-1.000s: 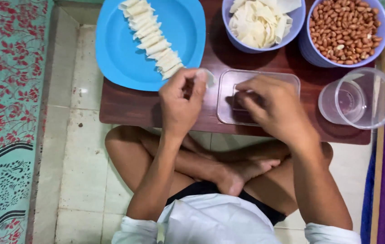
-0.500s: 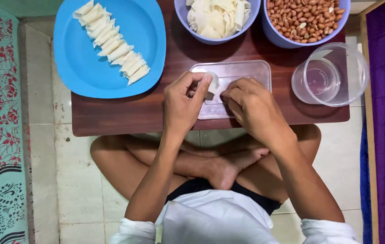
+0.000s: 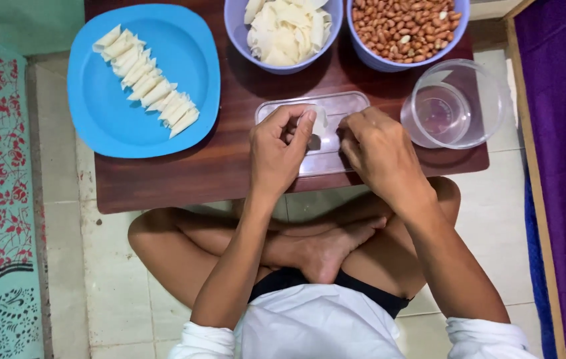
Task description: A person sitting on the floor wraps individual peanuts into small paper wrappers at a steady pace.
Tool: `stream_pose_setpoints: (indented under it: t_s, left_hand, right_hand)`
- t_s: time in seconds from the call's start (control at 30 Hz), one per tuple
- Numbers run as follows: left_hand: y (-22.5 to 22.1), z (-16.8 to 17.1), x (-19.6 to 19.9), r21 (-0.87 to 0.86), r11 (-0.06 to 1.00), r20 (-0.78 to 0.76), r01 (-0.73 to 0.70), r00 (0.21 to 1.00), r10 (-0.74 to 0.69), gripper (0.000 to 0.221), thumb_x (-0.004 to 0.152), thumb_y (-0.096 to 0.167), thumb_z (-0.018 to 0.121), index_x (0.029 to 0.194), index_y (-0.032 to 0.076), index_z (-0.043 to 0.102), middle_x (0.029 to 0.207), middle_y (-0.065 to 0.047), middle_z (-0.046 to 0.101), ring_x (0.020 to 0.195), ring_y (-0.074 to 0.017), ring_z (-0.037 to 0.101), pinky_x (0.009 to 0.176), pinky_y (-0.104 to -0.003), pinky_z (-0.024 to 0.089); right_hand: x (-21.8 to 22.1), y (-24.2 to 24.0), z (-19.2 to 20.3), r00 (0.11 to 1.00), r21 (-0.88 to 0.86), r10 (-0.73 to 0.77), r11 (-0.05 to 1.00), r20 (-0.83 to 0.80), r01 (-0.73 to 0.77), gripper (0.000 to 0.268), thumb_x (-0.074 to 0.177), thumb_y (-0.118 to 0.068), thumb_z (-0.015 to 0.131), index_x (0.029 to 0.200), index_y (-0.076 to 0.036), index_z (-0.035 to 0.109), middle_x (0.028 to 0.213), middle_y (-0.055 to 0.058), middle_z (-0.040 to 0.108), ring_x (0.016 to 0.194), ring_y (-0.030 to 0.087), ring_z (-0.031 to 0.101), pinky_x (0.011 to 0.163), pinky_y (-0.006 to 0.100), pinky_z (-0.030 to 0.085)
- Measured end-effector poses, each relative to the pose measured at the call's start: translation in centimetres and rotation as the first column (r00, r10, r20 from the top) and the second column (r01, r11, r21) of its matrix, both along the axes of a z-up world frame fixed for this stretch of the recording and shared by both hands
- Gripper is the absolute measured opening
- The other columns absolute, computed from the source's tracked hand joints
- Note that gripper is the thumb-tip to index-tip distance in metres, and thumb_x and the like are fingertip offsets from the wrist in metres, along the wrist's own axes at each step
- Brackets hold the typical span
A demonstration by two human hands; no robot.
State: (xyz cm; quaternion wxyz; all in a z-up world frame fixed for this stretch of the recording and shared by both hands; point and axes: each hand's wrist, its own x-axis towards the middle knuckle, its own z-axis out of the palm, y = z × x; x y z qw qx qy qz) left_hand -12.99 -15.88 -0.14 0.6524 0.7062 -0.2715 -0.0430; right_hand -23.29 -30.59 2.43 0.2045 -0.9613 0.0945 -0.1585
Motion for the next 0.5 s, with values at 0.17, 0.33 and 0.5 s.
stream_pose_setpoints:
  t_s: [0.17, 0.33, 0.5]
  left_hand:
    - [-0.9, 1.0, 0.0, -0.005, 0.998, -0.063, 0.055, 0.996, -0.056, 0.015, 0.098, 0.014, 0.067, 0.102, 0.002, 0.075, 0.067, -0.003, 0.063, 0.059, -0.0079, 0.055, 0.055, -0.023, 0.046]
    - [-2.2, 3.2, 0.1, -0.050, 0.996, -0.080, 0.080, 0.993, -0.084, 0.016, 0.094, 0.013, 0.069, 0.096, -0.003, 0.074, 0.061, 0.002, 0.058, 0.052, -0.0048, 0.048, 0.048, -0.019, 0.039]
    - [-2.2, 0.1, 0.6, -0.076, 0.992, -0.218, 0.100, 0.969, -0.114, 0.013, 0.095, 0.015, 0.073, 0.102, 0.004, 0.078, 0.064, -0.008, 0.067, 0.058, -0.0097, 0.065, 0.054, -0.022, 0.054]
  right_hand:
    - [0.7, -2.5, 2.9, 0.957, -0.038, -0.011, 0.999, 0.291, 0.023, 0.016, 0.086, 0.009, 0.074, 0.101, 0.003, 0.078, 0.083, 0.015, 0.068, 0.071, 0.029, 0.062, 0.064, 0.038, 0.051]
    - [2.4, -4.2, 5.9, 0.896, -0.063, -0.030, 0.996, 0.442, 0.064, 0.016, 0.088, 0.014, 0.075, 0.104, 0.012, 0.074, 0.091, 0.017, 0.069, 0.069, 0.024, 0.060, 0.063, 0.034, 0.050]
    - [0.1, -1.7, 4.8, 0.898, 0.196, -0.127, 0.979, 0.422, 0.047, 0.009, 0.106, -0.002, 0.069, 0.113, -0.001, 0.075, 0.090, 0.019, 0.071, 0.081, 0.037, 0.071, 0.074, 0.045, 0.055]
